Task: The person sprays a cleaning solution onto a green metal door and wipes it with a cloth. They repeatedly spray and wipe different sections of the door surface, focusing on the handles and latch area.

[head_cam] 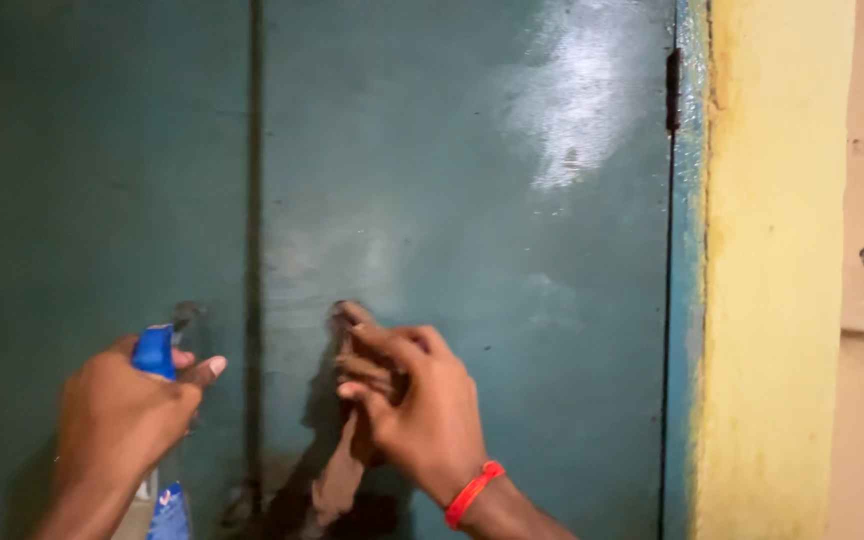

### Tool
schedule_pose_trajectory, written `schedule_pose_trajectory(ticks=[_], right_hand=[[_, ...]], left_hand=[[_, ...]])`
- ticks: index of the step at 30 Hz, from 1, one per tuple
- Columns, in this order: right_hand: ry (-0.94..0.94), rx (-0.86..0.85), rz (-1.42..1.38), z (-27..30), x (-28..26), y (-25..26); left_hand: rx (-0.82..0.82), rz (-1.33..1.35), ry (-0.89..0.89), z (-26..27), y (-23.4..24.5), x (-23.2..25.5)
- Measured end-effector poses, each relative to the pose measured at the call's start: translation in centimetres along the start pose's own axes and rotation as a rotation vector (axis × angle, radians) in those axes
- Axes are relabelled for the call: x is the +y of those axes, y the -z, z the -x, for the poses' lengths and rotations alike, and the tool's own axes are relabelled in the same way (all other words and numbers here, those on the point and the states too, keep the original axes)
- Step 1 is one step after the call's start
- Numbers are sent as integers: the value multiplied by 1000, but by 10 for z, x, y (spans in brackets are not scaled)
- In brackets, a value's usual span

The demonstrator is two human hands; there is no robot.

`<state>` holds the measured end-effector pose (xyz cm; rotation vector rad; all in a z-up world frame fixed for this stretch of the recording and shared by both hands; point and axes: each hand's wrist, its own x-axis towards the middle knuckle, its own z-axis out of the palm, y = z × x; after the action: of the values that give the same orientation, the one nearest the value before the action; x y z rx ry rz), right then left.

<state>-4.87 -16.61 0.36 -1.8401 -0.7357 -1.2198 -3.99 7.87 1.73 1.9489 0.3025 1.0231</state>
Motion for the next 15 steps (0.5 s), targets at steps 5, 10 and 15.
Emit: schedule_pose_trajectory(ticks=[5, 10, 15], right_hand=[[-130, 79, 194, 7, -25, -15], [-278, 62, 485, 3, -43, -25], [-282, 66, 590, 2, -44, -34]], left_hand=[[23, -153, -154, -41, 14, -34], [-121, 203, -73, -56, 1, -40], [-103, 213, -113, -47, -2, -44]])
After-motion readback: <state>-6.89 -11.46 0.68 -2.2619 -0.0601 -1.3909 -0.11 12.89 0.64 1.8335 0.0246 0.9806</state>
